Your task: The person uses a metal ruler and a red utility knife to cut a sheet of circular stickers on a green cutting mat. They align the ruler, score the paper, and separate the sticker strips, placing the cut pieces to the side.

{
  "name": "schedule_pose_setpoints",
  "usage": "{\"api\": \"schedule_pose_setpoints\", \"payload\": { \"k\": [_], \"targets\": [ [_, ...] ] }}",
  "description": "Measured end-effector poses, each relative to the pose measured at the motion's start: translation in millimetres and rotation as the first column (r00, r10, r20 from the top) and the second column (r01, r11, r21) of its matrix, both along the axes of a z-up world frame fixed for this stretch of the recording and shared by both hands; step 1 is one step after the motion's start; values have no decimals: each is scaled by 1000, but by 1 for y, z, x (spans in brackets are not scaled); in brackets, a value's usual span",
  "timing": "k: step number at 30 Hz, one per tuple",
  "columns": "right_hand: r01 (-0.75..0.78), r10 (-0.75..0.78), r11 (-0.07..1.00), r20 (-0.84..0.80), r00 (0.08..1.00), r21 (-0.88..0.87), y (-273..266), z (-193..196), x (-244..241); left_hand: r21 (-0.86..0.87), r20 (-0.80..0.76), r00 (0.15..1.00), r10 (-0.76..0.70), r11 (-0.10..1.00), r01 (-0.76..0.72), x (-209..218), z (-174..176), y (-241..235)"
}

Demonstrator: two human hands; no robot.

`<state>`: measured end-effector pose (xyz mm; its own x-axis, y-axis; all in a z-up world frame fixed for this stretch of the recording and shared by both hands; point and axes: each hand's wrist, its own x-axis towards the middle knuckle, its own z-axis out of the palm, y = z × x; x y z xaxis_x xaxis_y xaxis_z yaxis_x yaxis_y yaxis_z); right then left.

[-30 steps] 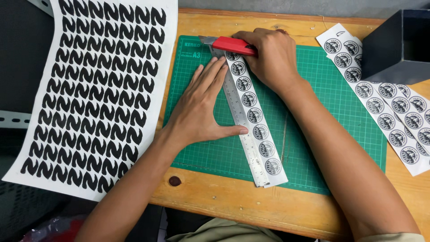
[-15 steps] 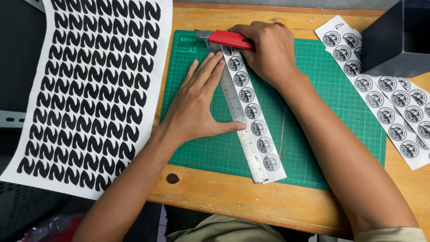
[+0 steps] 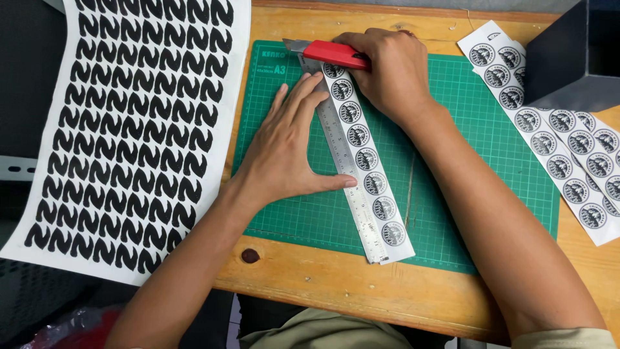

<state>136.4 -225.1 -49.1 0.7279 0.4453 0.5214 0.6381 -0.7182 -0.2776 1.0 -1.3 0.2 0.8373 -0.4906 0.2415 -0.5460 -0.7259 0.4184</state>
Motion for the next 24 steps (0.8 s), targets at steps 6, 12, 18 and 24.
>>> {"api": "schedule_pose_setpoints", "payload": {
  "k": [6,12,18,24],
  "targets": [
    [-51,108,932,-139,984,360,-9,-7,10,-1,22,1000,12,1000,-11,-2,2,1],
    [-13,210,751,-220,953,660,-13,0,15,132,83,997,-5,991,-6,-2,-2,2],
    [-17,256,771,-286,923,636,-16,17,13,206,19,1000,-10,978,5,6,-1,0],
    [356,323,702,-722,612,616,7,102,-35,246,26,1000,-10,969,3,5,-2,-2]
  ]
}}
